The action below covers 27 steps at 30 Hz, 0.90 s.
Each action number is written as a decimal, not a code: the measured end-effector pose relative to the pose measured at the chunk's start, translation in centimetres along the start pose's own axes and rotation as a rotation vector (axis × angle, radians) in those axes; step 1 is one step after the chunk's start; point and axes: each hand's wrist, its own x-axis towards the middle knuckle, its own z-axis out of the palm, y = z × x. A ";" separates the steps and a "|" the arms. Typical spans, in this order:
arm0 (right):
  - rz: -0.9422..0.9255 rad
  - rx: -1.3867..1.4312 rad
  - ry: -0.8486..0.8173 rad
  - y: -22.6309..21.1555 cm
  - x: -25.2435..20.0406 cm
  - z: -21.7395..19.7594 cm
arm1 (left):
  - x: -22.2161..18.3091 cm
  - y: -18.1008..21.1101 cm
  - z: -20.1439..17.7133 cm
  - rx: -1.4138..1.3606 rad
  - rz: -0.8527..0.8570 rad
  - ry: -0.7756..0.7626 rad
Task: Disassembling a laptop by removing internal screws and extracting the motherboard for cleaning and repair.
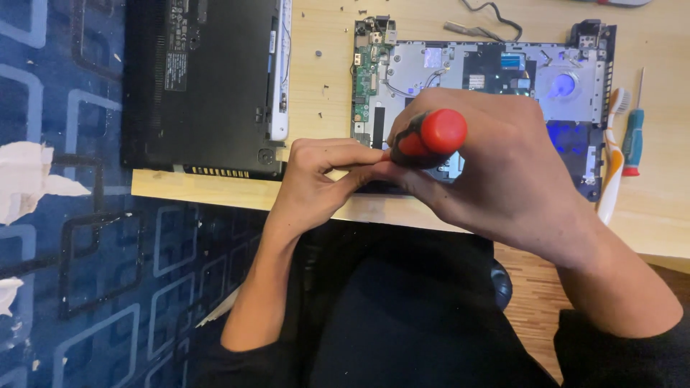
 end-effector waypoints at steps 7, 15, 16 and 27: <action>0.135 0.164 0.072 1.2 -5.0 -3.6 | 2.0 1.8 0.6 -0.039 0.022 -0.051; 1.002 -0.205 0.311 9.0 -20.0 -5.1 | 7.0 2.3 0.1 0.427 0.038 0.012; 1.002 -0.211 0.331 8.7 -20.1 -4.7 | 8.1 2.6 0.9 0.426 0.058 0.008; 1.124 -0.164 0.377 7.4 -21.3 -2.1 | 26.9 -3.8 24.3 0.969 0.837 -0.029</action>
